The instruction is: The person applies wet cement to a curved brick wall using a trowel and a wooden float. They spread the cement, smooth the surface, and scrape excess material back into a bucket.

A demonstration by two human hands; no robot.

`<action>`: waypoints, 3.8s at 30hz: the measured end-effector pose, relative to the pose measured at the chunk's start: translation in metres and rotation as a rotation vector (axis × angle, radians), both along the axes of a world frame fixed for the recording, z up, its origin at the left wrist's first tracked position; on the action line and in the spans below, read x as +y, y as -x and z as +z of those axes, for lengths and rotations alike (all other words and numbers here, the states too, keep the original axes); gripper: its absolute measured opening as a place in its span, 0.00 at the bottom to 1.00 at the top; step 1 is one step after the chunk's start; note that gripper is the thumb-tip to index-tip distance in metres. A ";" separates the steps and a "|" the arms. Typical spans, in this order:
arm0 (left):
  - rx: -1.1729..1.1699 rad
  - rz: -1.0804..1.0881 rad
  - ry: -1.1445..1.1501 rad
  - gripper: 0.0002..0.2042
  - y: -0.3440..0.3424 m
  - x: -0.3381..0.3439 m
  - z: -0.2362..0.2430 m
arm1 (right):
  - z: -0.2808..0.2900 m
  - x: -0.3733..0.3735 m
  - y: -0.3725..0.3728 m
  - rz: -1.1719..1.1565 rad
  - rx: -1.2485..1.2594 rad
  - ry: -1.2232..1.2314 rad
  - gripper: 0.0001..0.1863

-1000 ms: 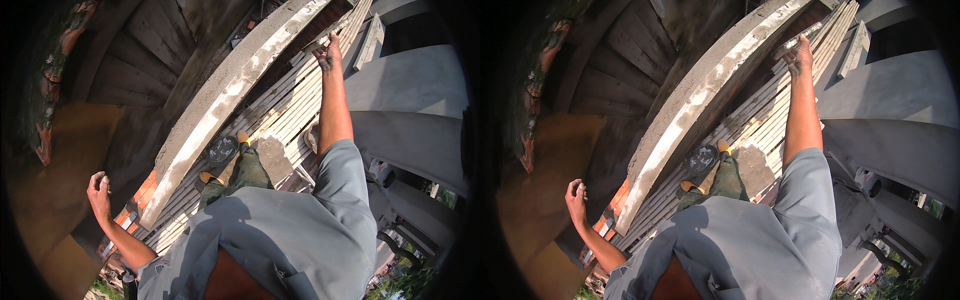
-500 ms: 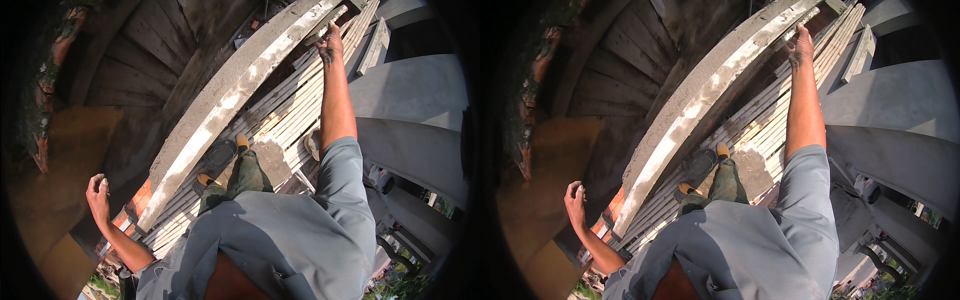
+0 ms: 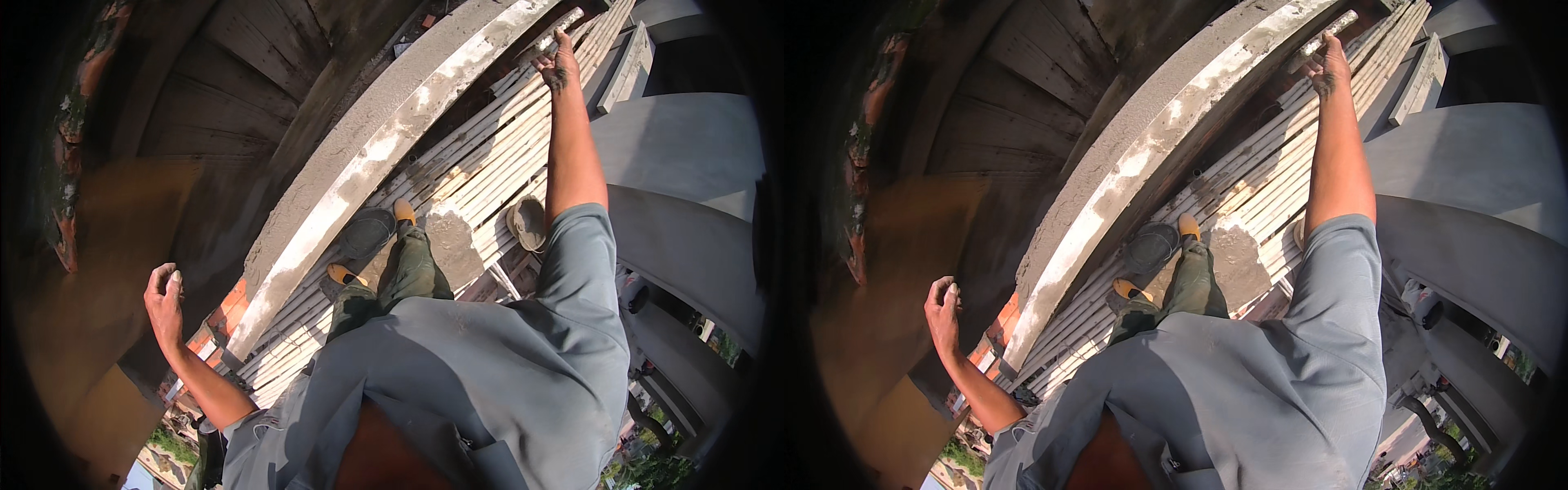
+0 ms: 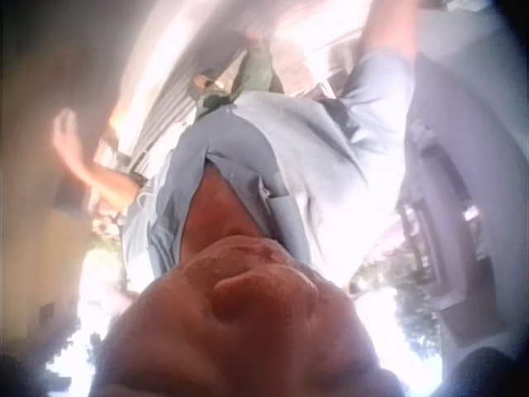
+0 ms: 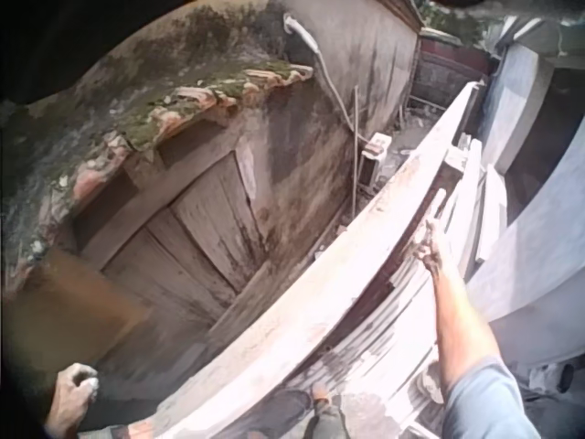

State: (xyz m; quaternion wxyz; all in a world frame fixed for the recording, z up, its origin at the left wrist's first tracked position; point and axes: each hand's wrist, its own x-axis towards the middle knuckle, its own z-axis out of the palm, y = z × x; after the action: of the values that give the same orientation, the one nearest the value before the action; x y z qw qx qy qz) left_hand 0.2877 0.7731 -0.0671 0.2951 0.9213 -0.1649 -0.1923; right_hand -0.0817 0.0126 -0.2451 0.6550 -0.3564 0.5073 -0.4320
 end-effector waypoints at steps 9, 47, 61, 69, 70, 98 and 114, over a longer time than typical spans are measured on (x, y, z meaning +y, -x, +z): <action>0.025 0.048 0.051 0.11 0.003 0.030 0.008 | -0.006 0.149 -0.042 0.105 -0.225 0.199 0.25; -0.088 0.207 0.160 0.15 0.009 0.179 0.019 | 0.131 0.395 -0.063 0.986 0.803 0.798 0.39; 0.001 0.367 0.295 0.12 0.004 0.353 -0.016 | 0.164 0.683 -0.109 1.250 0.874 0.913 0.44; 0.014 0.303 0.286 0.13 -0.018 0.388 -0.031 | 0.168 0.756 -0.116 1.340 0.867 0.904 0.45; 0.014 0.269 0.295 0.13 -0.021 0.386 -0.030 | 0.168 0.764 -0.117 1.343 0.846 0.906 0.45; 0.234 -0.350 0.215 0.13 0.017 0.155 0.007 | 0.034 0.583 -0.016 0.068 -0.697 -0.004 0.34; 0.223 -0.273 0.187 0.12 0.026 0.173 -0.006 | 0.043 0.540 -0.099 0.003 -0.003 0.200 0.32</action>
State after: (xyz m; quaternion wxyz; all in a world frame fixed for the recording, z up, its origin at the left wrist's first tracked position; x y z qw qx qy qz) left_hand 0.2614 0.9458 -0.0733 0.3669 0.8319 -0.2719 -0.3152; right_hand 0.0168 0.5525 -0.2020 0.6175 -0.4200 0.4603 -0.4801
